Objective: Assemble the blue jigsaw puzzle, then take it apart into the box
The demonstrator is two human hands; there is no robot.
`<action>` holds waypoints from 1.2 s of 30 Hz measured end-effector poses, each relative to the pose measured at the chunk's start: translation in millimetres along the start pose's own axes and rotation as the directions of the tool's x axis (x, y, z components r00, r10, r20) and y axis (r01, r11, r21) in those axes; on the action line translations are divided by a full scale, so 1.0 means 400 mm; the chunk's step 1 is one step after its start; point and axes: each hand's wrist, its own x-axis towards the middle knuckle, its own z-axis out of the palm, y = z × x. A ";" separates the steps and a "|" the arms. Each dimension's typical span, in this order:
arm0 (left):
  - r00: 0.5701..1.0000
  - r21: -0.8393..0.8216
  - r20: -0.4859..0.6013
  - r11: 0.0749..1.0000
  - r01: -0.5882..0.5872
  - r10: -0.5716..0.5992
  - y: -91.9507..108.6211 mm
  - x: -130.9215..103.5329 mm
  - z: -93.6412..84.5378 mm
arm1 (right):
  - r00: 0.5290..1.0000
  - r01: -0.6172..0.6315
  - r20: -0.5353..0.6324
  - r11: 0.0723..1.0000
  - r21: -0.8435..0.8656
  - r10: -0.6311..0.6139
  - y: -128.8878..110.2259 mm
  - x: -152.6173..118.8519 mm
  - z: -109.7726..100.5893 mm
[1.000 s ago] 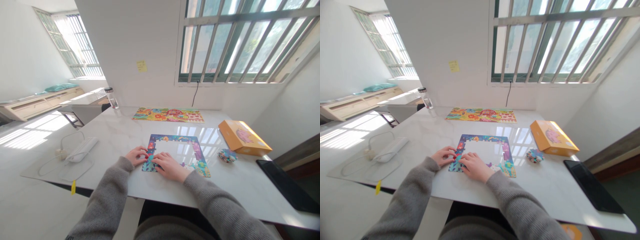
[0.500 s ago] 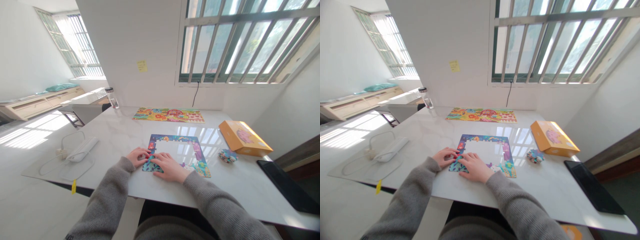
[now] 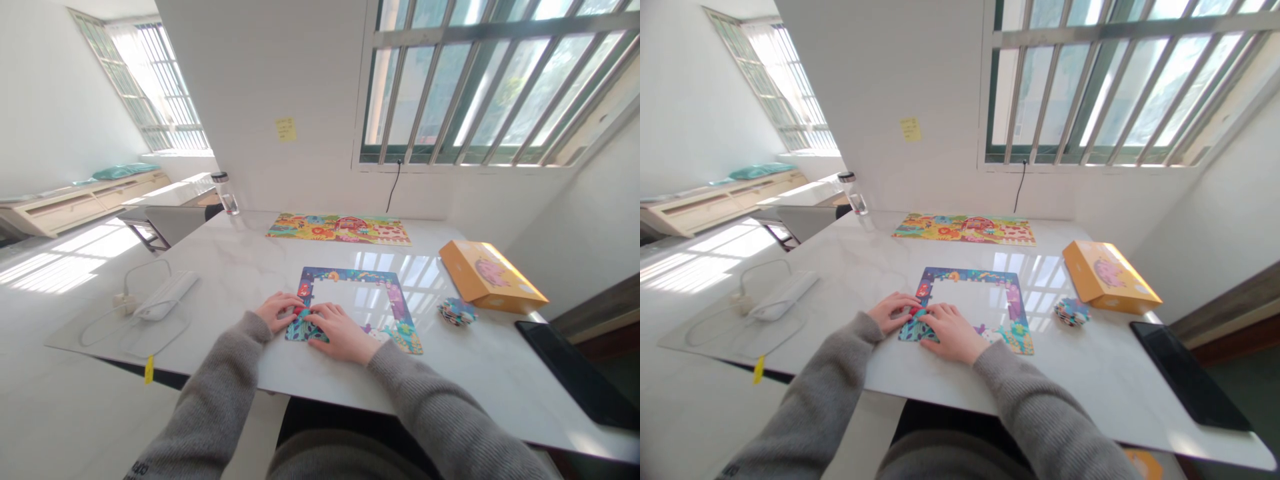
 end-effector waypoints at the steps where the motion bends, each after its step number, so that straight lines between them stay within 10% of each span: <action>1: 1.000 0.013 -0.003 1.000 -0.008 0.008 0.005 0.001 0.000 | 1.000 -0.002 0.000 1.000 0.000 0.002 0.000 -0.001 -0.001; 21: 1.000 0.087 0.021 0.996 -0.014 0.013 0.021 0.010 0.014 | 1.000 0.006 0.013 1.000 -0.001 -0.006 -0.003 -0.006 -0.005; 26: 0.990 0.142 -0.141 0.989 0.041 -0.021 0.017 0.012 0.022 | 0.996 0.027 -0.082 1.000 0.004 -0.027 0.011 -0.010 -0.043; 30: 0.956 0.214 -0.266 0.959 0.184 -0.124 -0.006 0.015 0.039 | 0.962 -0.116 -0.251 0.993 -0.017 0.108 0.099 -0.076 -0.110; 36: 0.980 0.245 -0.148 0.955 0.166 -0.132 -0.020 0.020 0.058 | 0.931 -0.341 -0.197 0.926 -0.164 0.308 0.223 -0.270 -0.160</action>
